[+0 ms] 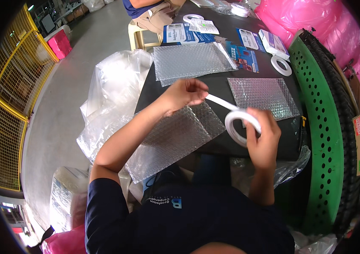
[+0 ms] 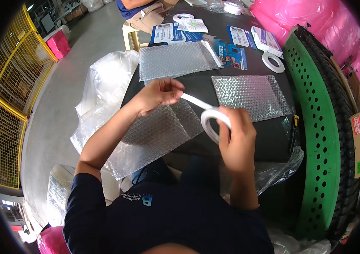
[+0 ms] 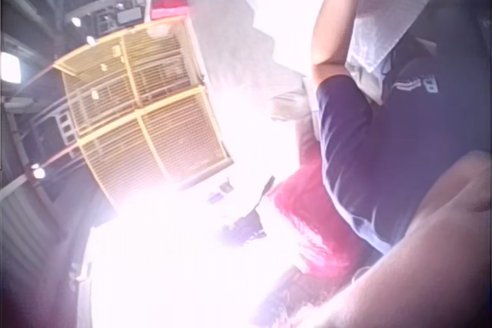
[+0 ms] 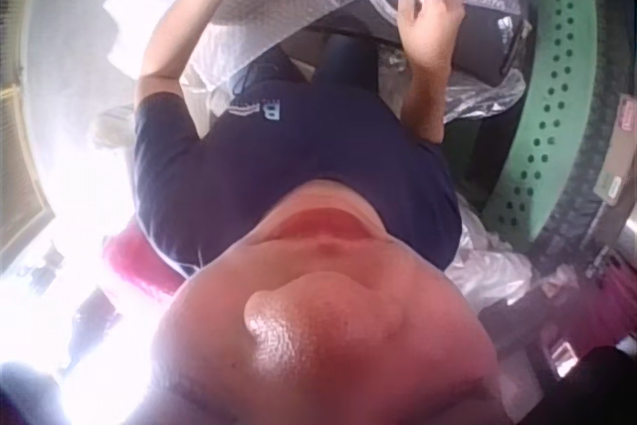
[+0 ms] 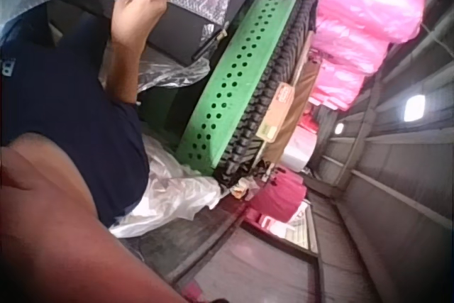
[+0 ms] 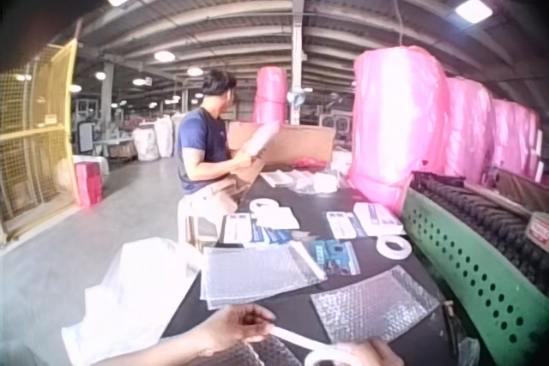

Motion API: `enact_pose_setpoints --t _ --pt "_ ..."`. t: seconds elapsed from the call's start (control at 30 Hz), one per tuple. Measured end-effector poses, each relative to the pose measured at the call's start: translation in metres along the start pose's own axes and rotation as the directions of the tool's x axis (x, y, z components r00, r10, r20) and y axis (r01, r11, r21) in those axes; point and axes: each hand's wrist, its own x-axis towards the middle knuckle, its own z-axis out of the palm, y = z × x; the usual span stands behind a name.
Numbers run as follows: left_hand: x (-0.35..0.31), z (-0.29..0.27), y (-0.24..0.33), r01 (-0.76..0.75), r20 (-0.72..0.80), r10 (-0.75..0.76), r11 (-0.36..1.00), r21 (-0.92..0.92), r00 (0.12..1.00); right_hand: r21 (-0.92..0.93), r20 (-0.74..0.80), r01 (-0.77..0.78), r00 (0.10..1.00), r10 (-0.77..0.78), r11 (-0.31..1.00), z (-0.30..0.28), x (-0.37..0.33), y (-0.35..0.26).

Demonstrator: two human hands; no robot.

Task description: The person wraps a rectangular item in bubble wrap and secures it with clear adhesive tape. They repeatedly fold the bubble wrap over the item and apply strips of tape to seal the edges, creating a protective package.

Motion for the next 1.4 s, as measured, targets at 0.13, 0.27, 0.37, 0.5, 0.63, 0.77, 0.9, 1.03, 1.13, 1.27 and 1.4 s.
enact_pose_setpoints --t 0.13,0.27,0.37,0.5,0.63,0.77,0.9,1.03,1.13,1.27,1.4 --pt "0.022 -0.022 -0.007 -0.329 -0.014 0.448 0.677 0.658 0.894 -0.066 0.337 -0.085 0.936 0.102 0.994 -0.010 -0.017 -0.018" --pt "0.032 -0.035 -0.027 -0.160 -0.073 0.356 0.582 0.797 0.931 -0.310 0.559 -0.112 0.782 0.276 0.944 -0.016 -0.026 -0.026" --pt "0.033 -0.036 -0.037 -0.107 -0.133 0.332 0.616 0.780 0.934 -0.393 0.586 -0.100 0.738 0.333 0.914 -0.015 -0.027 -0.025" --pt "0.037 -0.043 -0.052 -0.178 -0.122 0.421 0.604 0.777 0.899 -0.406 0.581 -0.109 0.736 0.348 0.907 -0.011 -0.025 -0.019" --pt "0.040 -0.043 -0.050 -0.161 -0.125 0.397 0.612 0.774 0.909 -0.384 0.595 -0.110 0.729 0.337 0.917 -0.010 -0.025 -0.013" --pt "0.042 -0.042 -0.043 -0.109 -0.141 0.330 0.634 0.766 0.933 -0.374 0.593 -0.131 0.727 0.346 0.918 -0.011 -0.026 -0.012" --pt "0.042 -0.040 -0.036 -0.055 -0.161 0.282 0.628 0.776 0.946 -0.370 0.592 -0.131 0.730 0.343 0.920 -0.011 -0.026 -0.010" --pt "0.044 -0.041 -0.034 -0.052 -0.149 0.266 0.624 0.779 0.953 -0.371 0.609 -0.129 0.714 0.346 0.920 -0.011 -0.024 -0.009" --pt "0.045 -0.040 -0.033 -0.055 -0.139 0.262 0.618 0.784 0.955 -0.367 0.610 -0.105 0.723 0.325 0.924 -0.010 -0.024 -0.007" --pt "0.047 -0.041 -0.035 -0.063 -0.130 0.279 0.591 0.804 0.951 -0.361 0.622 -0.111 0.711 0.327 0.926 -0.009 -0.021 -0.007" --pt "0.051 -0.041 -0.038 -0.062 -0.136 0.298 0.569 0.820 0.945 -0.371 0.636 -0.180 0.666 0.391 0.911 -0.008 -0.019 -0.005"
